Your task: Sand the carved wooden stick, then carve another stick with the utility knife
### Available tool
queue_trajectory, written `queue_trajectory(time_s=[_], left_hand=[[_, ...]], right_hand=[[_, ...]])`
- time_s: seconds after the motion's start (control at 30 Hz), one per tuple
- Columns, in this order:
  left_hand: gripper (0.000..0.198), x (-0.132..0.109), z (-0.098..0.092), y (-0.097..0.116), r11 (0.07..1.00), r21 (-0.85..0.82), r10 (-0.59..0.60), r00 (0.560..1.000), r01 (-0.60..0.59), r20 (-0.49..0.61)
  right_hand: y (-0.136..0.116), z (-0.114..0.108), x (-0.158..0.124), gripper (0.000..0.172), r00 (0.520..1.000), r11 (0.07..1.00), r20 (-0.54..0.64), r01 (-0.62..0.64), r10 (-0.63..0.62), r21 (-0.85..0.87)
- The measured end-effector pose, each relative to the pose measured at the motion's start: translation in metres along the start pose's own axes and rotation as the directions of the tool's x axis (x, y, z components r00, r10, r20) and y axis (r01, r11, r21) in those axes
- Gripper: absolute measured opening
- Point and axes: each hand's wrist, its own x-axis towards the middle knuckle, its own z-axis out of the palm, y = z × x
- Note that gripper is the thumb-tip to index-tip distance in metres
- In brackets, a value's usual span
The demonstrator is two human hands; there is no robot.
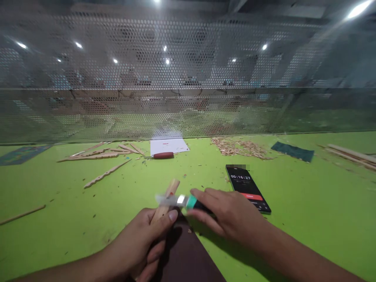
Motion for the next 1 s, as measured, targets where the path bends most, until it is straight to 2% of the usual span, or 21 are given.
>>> queue_trajectory(time_s=[0.07, 0.17, 0.27, 0.43, 0.57, 0.67, 0.83, 1.0], left_hand=[[0.061, -0.002, 0.001, 0.001, 1.000, 0.011, -0.015, 1.000, 0.015, -0.012], [0.061, -0.004, 0.000, 0.001, 1.000, 0.003, -0.021, 1.000, 0.021, 0.007], [0.058, -0.002, -0.002, -0.003, 0.998, -0.061, 0.012, 0.999, -0.009, 0.037], [0.057, 0.000, -0.003, -0.004, 0.986, -0.156, 0.077, 0.990, -0.058, 0.117], [0.050, -0.004, 0.001, 0.002, 0.987, -0.060, 0.152, 0.988, -0.151, 0.007], [0.040, -0.004, 0.002, 0.004, 0.987, -0.021, 0.162, 0.986, -0.162, -0.034], [0.035, 0.000, 0.003, 0.001, 0.979, -0.108, 0.181, 0.981, -0.173, 0.070], [0.035, 0.001, 0.002, 0.001, 0.983, -0.061, 0.178, 0.981, -0.173, 0.075]], right_hand=[[0.017, -0.004, 0.003, 0.039, 0.991, 0.991, -0.065, -0.124, 0.121, -0.049], [0.043, -0.014, 0.008, 0.049, 0.937, 0.936, -0.192, -0.322, 0.293, -0.143], [0.053, -0.019, 0.010, 0.053, 0.903, 0.895, -0.254, -0.400, 0.347, -0.196], [0.035, -0.015, 0.009, 0.045, 0.928, 0.933, -0.175, -0.349, 0.330, -0.089], [0.020, -0.013, 0.008, 0.039, 0.956, 0.964, -0.128, -0.265, 0.262, -0.003], [0.012, -0.011, 0.007, 0.036, 0.979, 0.979, -0.041, -0.196, 0.199, 0.064], [0.003, -0.005, 0.006, 0.035, 0.988, 0.983, 0.106, -0.129, 0.116, 0.127], [-0.008, -0.003, 0.003, 0.035, 0.973, 0.976, 0.198, -0.147, 0.114, 0.160]])
